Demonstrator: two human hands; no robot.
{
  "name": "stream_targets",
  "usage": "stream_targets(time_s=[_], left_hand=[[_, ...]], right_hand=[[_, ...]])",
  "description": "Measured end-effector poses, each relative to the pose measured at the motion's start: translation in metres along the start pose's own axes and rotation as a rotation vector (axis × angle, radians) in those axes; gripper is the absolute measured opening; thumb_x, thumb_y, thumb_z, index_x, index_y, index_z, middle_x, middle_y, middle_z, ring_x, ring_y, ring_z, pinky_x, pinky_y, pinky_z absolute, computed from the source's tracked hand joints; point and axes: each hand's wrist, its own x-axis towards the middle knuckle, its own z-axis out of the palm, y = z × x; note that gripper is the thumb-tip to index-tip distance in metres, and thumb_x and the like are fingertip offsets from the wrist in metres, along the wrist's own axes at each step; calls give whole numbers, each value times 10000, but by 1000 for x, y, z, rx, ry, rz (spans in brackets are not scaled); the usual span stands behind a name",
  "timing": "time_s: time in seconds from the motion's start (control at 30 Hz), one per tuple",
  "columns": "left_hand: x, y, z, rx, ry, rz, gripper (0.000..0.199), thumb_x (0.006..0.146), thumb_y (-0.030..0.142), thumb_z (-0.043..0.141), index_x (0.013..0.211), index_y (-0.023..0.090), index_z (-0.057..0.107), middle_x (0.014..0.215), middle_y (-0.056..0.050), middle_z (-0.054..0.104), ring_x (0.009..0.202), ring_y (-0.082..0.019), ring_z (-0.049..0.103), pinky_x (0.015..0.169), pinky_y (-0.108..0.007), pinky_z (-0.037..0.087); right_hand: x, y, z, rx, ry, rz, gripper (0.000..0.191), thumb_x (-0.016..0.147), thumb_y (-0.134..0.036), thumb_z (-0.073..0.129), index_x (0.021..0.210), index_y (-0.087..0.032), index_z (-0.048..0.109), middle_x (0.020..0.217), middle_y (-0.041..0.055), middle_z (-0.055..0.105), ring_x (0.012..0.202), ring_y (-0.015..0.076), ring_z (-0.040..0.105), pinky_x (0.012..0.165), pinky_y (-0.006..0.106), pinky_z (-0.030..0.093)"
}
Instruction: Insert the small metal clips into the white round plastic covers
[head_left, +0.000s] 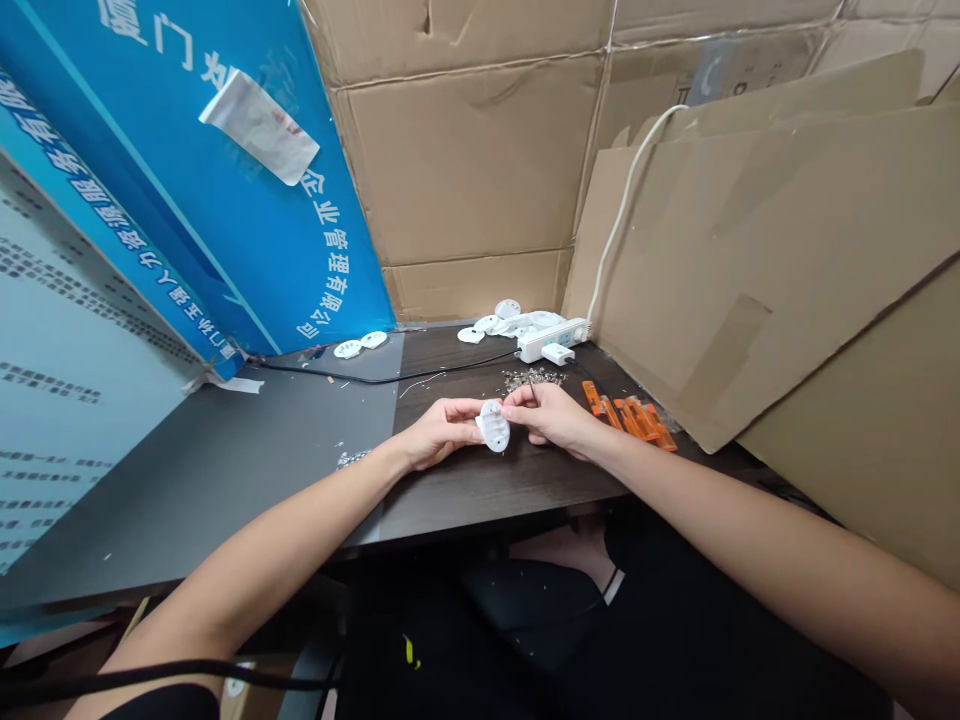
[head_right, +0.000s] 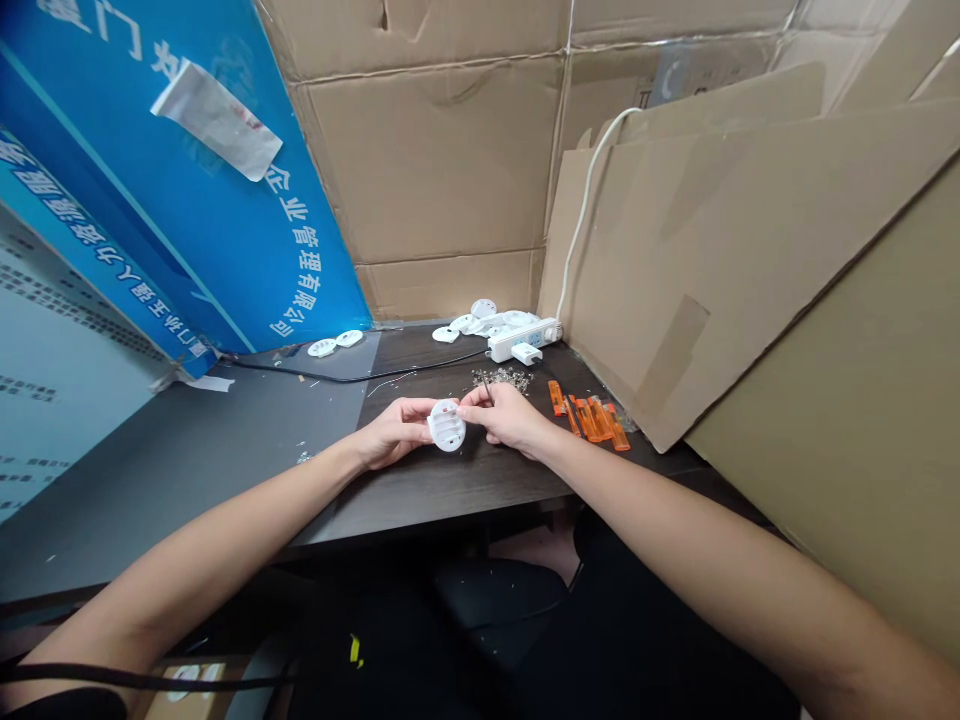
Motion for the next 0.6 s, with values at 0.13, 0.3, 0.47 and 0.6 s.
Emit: stream_targets(time_s=[0.13, 0.3, 0.47, 0.6], left_hand=[[-2, 1, -4, 90, -48, -1, 525, 590, 173, 912, 1093, 122, 769, 998, -109, 760, 924, -214, 700, 906, -354, 523], [-4, 4, -4, 338, -140, 107, 616, 663, 165, 885, 1228, 187, 640, 1151, -106, 693, 1056, -221, 660, 957, -386, 519], [-7, 10, 2, 778, -91, 250, 839, 698, 249, 869, 1447, 229, 491, 1347, -137, 609, 1216, -284, 593, 1054, -430, 461], [-6, 13, 5, 839, -87, 230, 769, 717, 330, 858, 1419, 221, 563, 1350, -117, 627, 1220, -307, 590, 1057, -416, 448]], right_hand=[[-2, 2, 4, -197, 19, -78, 293, 764, -417, 748, 852, -171, 617, 724, -17, 576, 493, 67, 375, 429, 220, 275], [-5, -4, 2, -348, -31, -176, 191, 842, -356, 658, 859, -174, 606, 751, -8, 595, 565, 94, 432, 528, 240, 360], [-5, -7, 4, -335, -4, -225, 170, 816, -333, 665, 835, -170, 617, 829, 31, 664, 701, 147, 568, 642, 274, 450], [-2, -5, 10, -305, 40, -269, 182, 839, -343, 648, 894, -171, 664, 861, 41, 698, 701, 158, 597, 639, 282, 468]])
